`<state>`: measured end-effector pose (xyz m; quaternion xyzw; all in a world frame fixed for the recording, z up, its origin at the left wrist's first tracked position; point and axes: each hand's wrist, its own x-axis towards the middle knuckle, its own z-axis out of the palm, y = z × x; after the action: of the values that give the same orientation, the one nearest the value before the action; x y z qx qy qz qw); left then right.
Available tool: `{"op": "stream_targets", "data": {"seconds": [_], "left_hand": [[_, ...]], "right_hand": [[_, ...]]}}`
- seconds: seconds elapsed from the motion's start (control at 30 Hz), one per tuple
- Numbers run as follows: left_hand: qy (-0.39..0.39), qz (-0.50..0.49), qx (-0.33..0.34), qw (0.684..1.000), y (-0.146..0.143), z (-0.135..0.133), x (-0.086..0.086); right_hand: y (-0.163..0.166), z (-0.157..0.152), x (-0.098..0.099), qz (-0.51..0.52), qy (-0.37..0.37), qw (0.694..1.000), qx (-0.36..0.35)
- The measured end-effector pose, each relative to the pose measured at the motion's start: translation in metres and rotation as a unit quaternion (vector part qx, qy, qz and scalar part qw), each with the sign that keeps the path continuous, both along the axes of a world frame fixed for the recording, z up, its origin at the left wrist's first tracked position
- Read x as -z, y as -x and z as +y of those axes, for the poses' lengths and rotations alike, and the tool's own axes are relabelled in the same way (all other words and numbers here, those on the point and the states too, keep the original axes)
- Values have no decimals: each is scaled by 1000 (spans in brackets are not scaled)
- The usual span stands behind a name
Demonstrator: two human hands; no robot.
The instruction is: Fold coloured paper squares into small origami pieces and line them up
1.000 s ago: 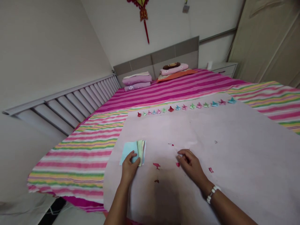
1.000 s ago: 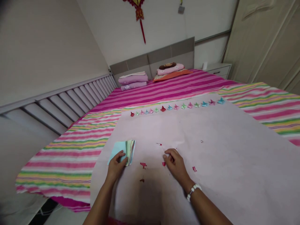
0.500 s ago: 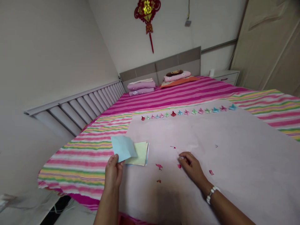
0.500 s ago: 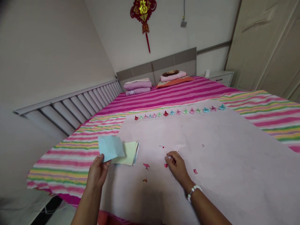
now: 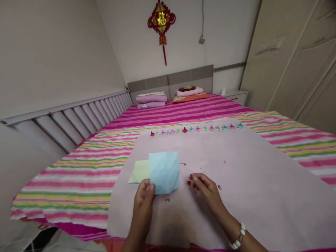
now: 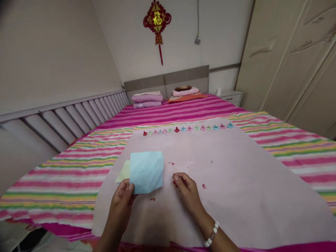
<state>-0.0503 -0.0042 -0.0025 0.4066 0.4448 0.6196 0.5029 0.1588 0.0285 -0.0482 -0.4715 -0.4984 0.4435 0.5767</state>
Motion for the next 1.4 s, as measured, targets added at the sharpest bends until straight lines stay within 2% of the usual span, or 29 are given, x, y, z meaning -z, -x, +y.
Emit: {"op": "stream_targets", "data": {"seconds": [0.07, 0.13, 0.27, 0.33, 0.37, 0.43, 0.5, 0.6, 0.7, 0.8, 0.87, 0.93, 1.07, 1.17, 1.27, 1.4], "left_hand": [[-52, 110, -20, 992, -10, -7, 2], [-121, 227, -33, 966, -20, -14, 7], [-248, 418, 26, 874, -39, -22, 17], [-278, 463, 54, 840, -48, -25, 21], [-282, 469, 66, 834, -51, -27, 22], [-267, 447, 87, 849, -53, -30, 22], [-223, 389, 88, 890, -51, -31, 20], [-101, 271, 56, 956, -43, -28, 18], [-12, 179, 7, 984, -36, -22, 16], [6, 152, -54, 987, -30, -17, 11], [32, 142, -63, 987, -26, -14, 5], [67, 126, -34, 989, -20, -11, -2], [122, 119, 89, 981, -7, -3, -8], [125, 125, 130, 976, -1, 0, -5], [134, 90, 161, 974, -1, -2, -2], [154, -8, 237, 959, -13, -8, -3]], "right_hand": [[1, -11, -10, 27, 10, 999, -36], [4, -21, -19, 68, 12, 994, -80], [18, -39, -34, 188, -5, 967, -174], [24, -43, -36, 227, 37, 962, -149], [26, -43, -36, 245, 64, 959, -126], [26, -42, -33, 274, 110, 952, -77], [21, -39, -30, 291, 130, 947, -48], [13, -36, -28, 297, 117, 947, -41], [8, -36, -29, 296, 110, 947, -52], [6, -38, -29, 283, 152, 943, -87], [6, -39, -28, 255, 168, 945, -114], [5, -40, -27, 223, 160, 951, -146], [4, -40, -27, 172, 143, 954, -197], [2, -39, -25, 167, 149, 959, -172], [2, -39, -24, 189, 154, 960, -139], [5, -40, -28, 230, 171, 944, -164]]}}
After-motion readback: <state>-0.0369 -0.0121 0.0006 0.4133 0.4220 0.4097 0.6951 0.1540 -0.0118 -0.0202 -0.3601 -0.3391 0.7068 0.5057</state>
